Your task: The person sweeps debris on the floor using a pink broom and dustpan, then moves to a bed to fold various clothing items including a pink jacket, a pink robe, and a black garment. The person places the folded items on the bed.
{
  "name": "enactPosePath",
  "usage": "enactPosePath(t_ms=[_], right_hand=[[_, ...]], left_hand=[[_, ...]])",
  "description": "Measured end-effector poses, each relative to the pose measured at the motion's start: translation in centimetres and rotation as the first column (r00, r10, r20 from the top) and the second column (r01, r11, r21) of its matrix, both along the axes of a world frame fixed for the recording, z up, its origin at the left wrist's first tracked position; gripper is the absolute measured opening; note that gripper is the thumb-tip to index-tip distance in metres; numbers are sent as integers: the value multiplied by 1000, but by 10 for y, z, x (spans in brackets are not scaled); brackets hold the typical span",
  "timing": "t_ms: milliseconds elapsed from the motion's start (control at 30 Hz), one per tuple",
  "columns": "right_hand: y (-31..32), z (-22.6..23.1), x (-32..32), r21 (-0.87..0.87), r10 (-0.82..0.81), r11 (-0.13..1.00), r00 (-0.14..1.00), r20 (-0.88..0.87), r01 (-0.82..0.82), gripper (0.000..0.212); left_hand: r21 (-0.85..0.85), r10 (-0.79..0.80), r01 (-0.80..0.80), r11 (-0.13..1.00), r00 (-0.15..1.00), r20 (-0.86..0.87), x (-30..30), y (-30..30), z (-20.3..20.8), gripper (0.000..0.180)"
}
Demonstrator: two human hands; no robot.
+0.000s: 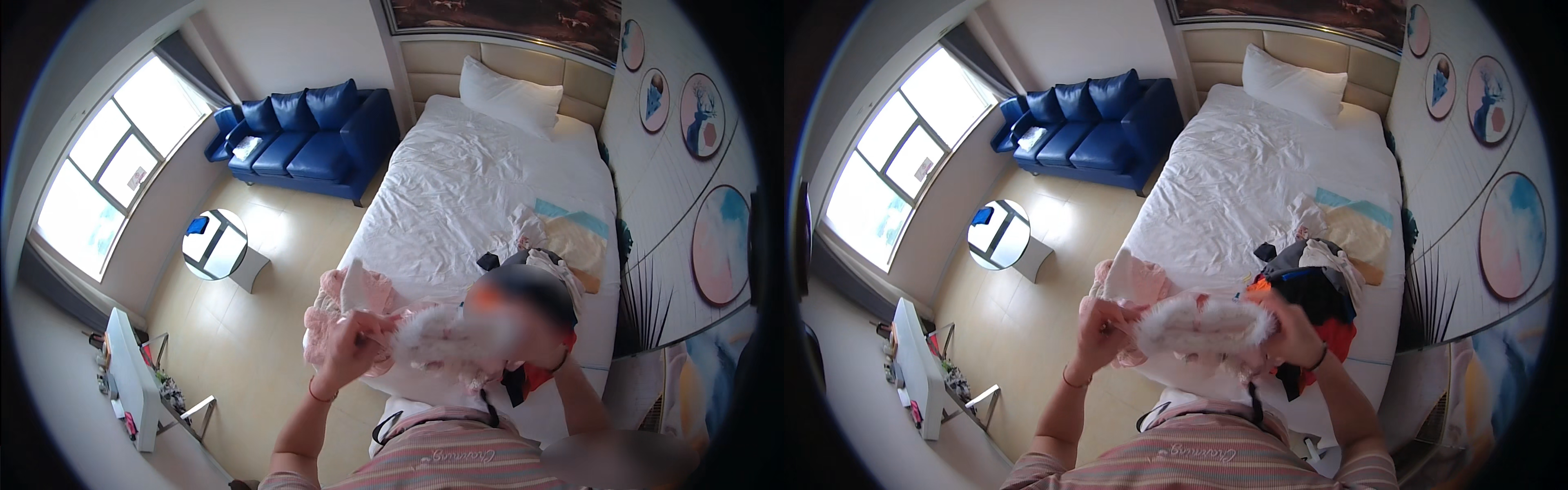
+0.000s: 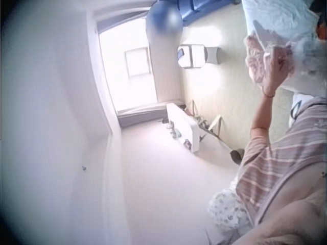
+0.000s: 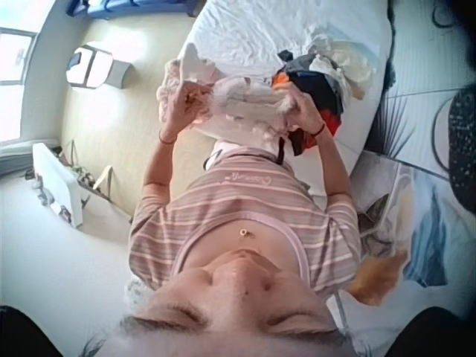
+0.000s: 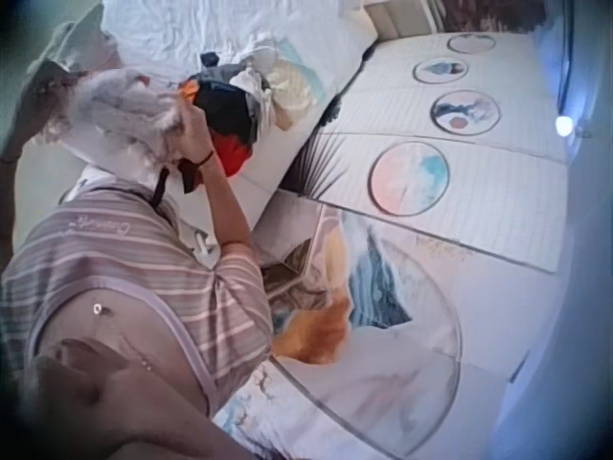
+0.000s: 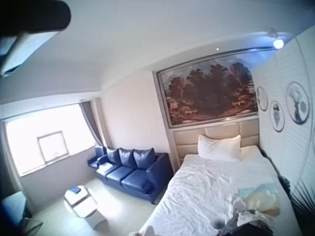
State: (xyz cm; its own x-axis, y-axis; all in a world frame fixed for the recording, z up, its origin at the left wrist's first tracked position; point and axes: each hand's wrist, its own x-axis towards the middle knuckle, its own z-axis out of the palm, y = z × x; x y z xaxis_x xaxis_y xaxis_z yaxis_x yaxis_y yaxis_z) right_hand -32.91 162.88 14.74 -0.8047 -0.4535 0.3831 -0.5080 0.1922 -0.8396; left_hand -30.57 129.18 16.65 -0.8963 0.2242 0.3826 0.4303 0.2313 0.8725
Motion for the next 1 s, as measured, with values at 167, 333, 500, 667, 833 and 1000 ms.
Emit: enactPosePath(t_ms=[167, 333, 500, 667, 833, 1000], right_hand=[[3, 16, -51, -27, 36, 999, 970, 242, -31, 39], [0, 25, -71, 203, -49, 978, 999, 14, 45, 26], [-7, 60, -77, 123, -25, 992, 996, 84, 15, 19], [-13, 97, -82, 57, -110, 992, 994, 1, 110, 18], [-13, 127, -90, 154, -48, 986, 993, -111, 65, 20], [-17, 140, -95, 282, -53, 920, 799, -599, 272, 13]], left_hand=[[-388, 190, -281, 878, 948, -257, -32, -12, 19, 20], [-428, 95, -125, 895, 991, -91, -40, -21, 43, 17], [-534, 173, -194, 823, 981, -90, -50, -52, 82, 28], [-397, 77, -122, 910, 989, -128, -52, -57, 104, 22], [-591, 75, -233, 772, 957, -279, -64, -62, 118, 15], [-660, 149, -615, 431, 770, -620, -64, -47, 122, 10]])
